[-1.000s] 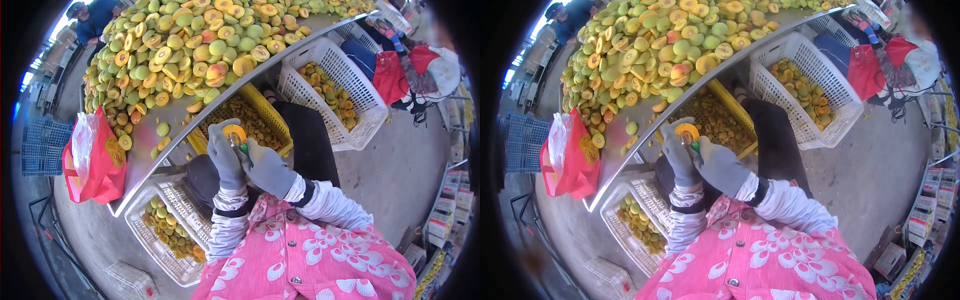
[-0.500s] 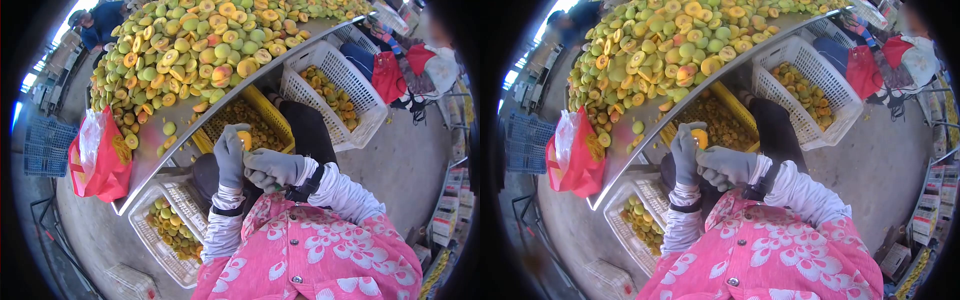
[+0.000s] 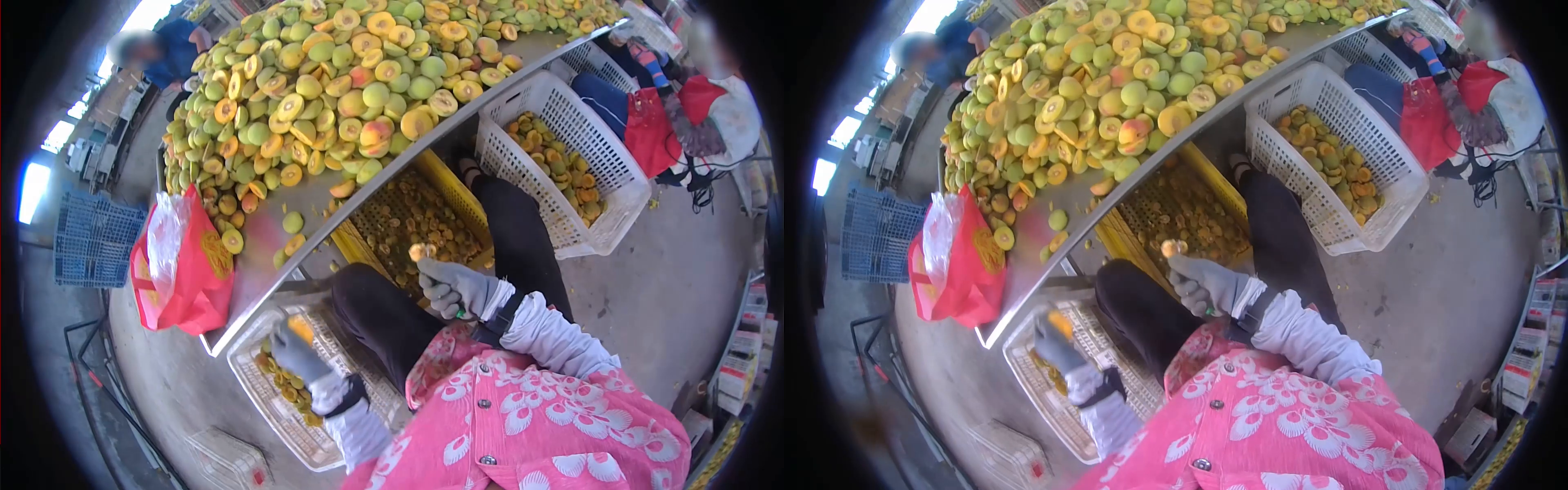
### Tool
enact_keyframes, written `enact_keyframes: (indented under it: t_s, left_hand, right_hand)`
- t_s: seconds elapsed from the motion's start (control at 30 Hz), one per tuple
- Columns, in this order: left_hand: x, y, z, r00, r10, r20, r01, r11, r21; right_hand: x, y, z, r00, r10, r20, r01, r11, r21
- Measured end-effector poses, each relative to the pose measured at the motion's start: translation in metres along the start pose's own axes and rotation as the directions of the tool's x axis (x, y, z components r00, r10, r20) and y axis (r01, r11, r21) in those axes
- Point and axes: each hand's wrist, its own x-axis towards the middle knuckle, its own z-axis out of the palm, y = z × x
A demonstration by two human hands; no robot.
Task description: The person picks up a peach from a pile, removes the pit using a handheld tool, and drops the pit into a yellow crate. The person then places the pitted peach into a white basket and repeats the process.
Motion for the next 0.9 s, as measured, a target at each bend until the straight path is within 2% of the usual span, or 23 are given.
enact_keyframes:
  t_s: [0.03, 0.07, 0.1, 0.13, 0.17, 0.2, 0.23, 0.27, 0.33, 0.37, 0.43, 0.47, 0.53, 0.6, 0.63, 0.67, 0.7, 0.73, 0.77, 0.8, 0.83, 0.87, 0.9]
  left_hand:
    - [0.008, -0.001, -0.024, 0.978, 0.201, -0.045, -0.182, 0.945, 0.272]
    - [0.009, 0.009, -0.038, 0.918, 0.395, -0.037, -0.318, 0.788, 0.527]
    - [0.011, 0.018, -0.030, 0.918, 0.395, -0.034, -0.319, 0.786, 0.529]
    - [0.007, 0.035, -0.010, 0.856, 0.518, 0.010, -0.486, 0.796, 0.361]
    - [-0.001, 0.054, 0.013, 0.776, 0.631, 0.023, -0.624, 0.761, 0.176]
    - [-0.014, 0.080, 0.047, 0.846, 0.498, 0.189, -0.467, 0.864, -0.186]
    - [-0.041, 0.126, 0.076, 0.820, 0.444, 0.361, -0.351, 0.888, -0.296]
    - [-0.009, 0.112, 0.126, 0.525, 0.738, 0.424, -0.683, 0.662, -0.307]
    - [-0.025, 0.164, 0.198, 0.406, 0.775, 0.484, -0.813, 0.548, -0.197]
    - [-0.026, 0.177, 0.232, 0.318, 0.819, 0.477, -0.886, 0.435, -0.157]
    - [-0.026, 0.196, 0.286, 0.306, 0.612, 0.729, -0.911, 0.410, 0.039]
    - [-0.022, 0.203, 0.302, 0.296, 0.624, 0.724, -0.915, 0.403, 0.027]
    - [-0.015, 0.206, 0.319, 0.322, 0.347, 0.881, -0.915, 0.353, 0.195]
    - [-0.006, 0.197, 0.312, 0.338, 0.333, 0.880, -0.891, 0.414, 0.185]
    - [0.002, 0.179, 0.306, 0.393, 0.475, 0.787, -0.800, 0.599, 0.037]
    - [0.005, 0.173, 0.293, 0.469, 0.581, 0.665, -0.679, 0.719, -0.149]
    - [0.006, 0.167, 0.284, 0.467, 0.582, 0.666, -0.684, 0.715, -0.145]
    - [0.000, 0.163, 0.266, 0.557, 0.598, 0.576, -0.439, 0.801, -0.407]
    - [-0.006, 0.154, 0.244, 0.662, 0.560, 0.498, -0.158, 0.754, -0.638]
    - [-0.010, 0.147, 0.227, 0.671, 0.555, 0.493, -0.159, 0.756, -0.635]
    - [-0.013, 0.142, 0.210, 0.587, 0.492, 0.644, 0.267, 0.633, -0.727]
    - [-0.018, 0.141, 0.193, 0.436, 0.483, 0.759, 0.652, 0.412, -0.636]
    - [-0.028, 0.140, 0.181, 0.460, 0.416, 0.785, 0.642, 0.455, -0.617]
  right_hand:
    - [0.007, 0.005, -0.007, 0.995, 0.020, -0.093, -0.018, 1.000, 0.019]
    - [0.011, 0.005, -0.006, 0.981, 0.049, -0.189, -0.042, 0.998, 0.040]
    - [0.015, 0.005, -0.004, 0.984, 0.073, -0.165, -0.060, 0.995, 0.083]
    - [0.023, 0.006, -0.007, 0.982, 0.080, -0.170, -0.066, 0.994, 0.085]
    - [0.034, 0.009, -0.017, 0.951, 0.058, -0.304, -0.019, 0.992, 0.127]
    - [0.045, 0.013, -0.029, 0.901, 0.034, -0.432, 0.040, 0.986, 0.160]
    - [0.051, 0.016, -0.050, 0.900, 0.056, -0.432, 0.075, 0.957, 0.281]
    - [0.049, 0.012, -0.051, 0.902, 0.039, -0.429, 0.089, 0.957, 0.274]
    - [0.039, 0.002, -0.042, 0.962, 0.099, -0.253, -0.021, 0.955, 0.295]
    - [0.037, -0.001, -0.036, 0.943, 0.040, -0.331, 0.028, 0.980, 0.197]
    - [0.038, 0.008, -0.054, 0.941, -0.010, -0.337, 0.080, 0.978, 0.193]
    - [0.038, 0.001, -0.052, 0.940, -0.054, -0.336, 0.122, 0.975, 0.185]
    - [0.031, -0.009, -0.051, 0.945, -0.003, -0.328, 0.078, 0.973, 0.217]
    - [0.031, -0.015, -0.048, 0.916, -0.116, -0.385, 0.092, 0.992, -0.082]
    - [0.043, -0.008, -0.063, 0.855, -0.124, -0.504, 0.077, 0.991, -0.114]
    - [0.044, -0.011, -0.059, 0.858, -0.131, -0.497, 0.085, 0.990, -0.115]
    - [0.045, -0.012, -0.057, 0.861, -0.203, -0.465, 0.120, 0.972, -0.202]
    - [0.042, -0.009, -0.051, 0.864, -0.258, -0.433, 0.145, 0.950, -0.277]
    - [0.029, -0.023, -0.021, 0.834, -0.362, -0.416, 0.072, 0.819, -0.570]
    - [0.034, -0.023, -0.020, 0.839, -0.353, -0.413, 0.063, 0.818, -0.572]
    - [0.039, -0.022, -0.020, 0.712, -0.590, -0.380, -0.035, 0.511, -0.859]
    - [0.042, -0.022, -0.011, 0.582, -0.780, -0.230, -0.201, 0.136, -0.970]
    - [0.040, -0.024, -0.004, 0.580, -0.782, -0.226, -0.200, 0.132, -0.971]
